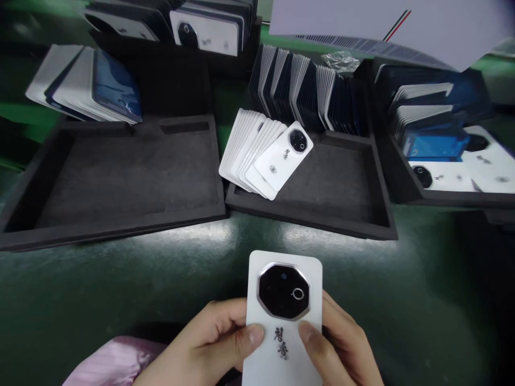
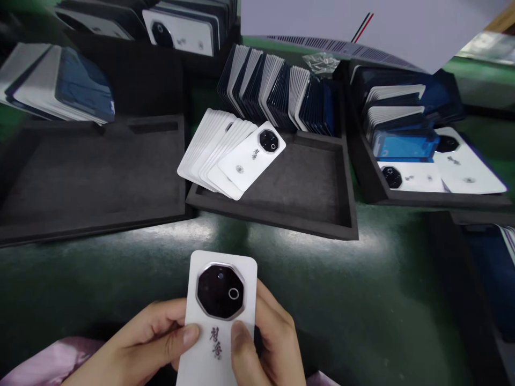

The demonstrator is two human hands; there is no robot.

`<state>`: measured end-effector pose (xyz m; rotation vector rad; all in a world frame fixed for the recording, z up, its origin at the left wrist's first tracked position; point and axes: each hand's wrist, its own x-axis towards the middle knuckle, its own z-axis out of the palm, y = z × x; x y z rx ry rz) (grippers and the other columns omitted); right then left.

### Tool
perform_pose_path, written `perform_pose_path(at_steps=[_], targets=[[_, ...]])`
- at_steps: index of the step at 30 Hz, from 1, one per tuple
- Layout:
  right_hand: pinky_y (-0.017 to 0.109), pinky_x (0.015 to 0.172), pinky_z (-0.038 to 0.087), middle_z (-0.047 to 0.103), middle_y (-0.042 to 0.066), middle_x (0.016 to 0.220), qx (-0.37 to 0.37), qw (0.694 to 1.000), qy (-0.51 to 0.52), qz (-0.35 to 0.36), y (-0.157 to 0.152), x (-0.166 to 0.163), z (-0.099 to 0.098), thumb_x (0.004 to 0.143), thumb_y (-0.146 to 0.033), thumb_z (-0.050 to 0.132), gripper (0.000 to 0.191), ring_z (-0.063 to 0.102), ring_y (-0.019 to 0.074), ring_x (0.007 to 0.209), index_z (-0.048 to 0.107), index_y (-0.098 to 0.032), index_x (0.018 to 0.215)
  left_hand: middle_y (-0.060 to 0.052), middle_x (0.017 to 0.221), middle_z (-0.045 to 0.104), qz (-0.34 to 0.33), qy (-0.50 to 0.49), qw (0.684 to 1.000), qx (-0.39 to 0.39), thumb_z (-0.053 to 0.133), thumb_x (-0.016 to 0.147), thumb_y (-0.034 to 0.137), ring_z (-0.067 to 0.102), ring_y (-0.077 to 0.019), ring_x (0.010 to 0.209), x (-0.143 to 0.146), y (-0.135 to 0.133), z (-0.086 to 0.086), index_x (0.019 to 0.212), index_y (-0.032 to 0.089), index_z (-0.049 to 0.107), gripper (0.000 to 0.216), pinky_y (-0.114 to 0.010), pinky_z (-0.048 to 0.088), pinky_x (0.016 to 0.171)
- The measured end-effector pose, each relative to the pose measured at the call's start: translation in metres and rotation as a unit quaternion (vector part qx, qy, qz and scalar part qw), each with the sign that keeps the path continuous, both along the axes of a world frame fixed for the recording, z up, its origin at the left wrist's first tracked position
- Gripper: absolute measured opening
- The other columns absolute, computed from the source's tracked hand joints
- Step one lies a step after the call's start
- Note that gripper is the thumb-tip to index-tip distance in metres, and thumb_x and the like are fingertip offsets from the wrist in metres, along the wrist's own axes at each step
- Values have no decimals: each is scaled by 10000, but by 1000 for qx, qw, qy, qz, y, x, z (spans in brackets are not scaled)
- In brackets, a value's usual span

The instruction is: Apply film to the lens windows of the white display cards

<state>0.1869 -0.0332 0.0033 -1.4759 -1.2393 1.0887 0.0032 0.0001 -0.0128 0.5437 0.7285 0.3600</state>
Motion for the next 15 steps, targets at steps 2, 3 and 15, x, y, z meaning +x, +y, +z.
perform_pose_path(at_steps=[2, 3, 15], targets=[[340, 707, 660, 790, 64, 1035, -2, 1000, -6, -11, -1, 0, -2, 972, -433, 598, 248, 764, 282, 847, 792, -311, 1064, -2, 791, 764, 10, 0, 1000, -8, 668, 965, 496, 615, -118, 711, 0, -1, 2, 1129, 286, 832, 313, -185, 464, 700], [337, 705, 658, 793, 65, 1027, -6, 1000, -9, -9, -1, 0, -3, 969, -434, 605, 247, 760, 271, 818, 795, -302, 1057, -2, 796, 773, 13, -1, 1000, -14, 670, 958, 506, 625, -120, 720, 0, -1, 3, 1124, 289, 834, 319, -185, 471, 709], [421, 841, 666, 805, 66, 1080, -26, 998, -12, -61, -20, 8, -20, 931, -418, 693, 262, 752, 342, 1061, 790, -353, 1166, -3, 890, 813, -9, 7, 1000, -16, 661, 910, 571, 681, -146, 858, -4, 3, 8, 1174, 349, 812, 376, -179, 483, 767]])
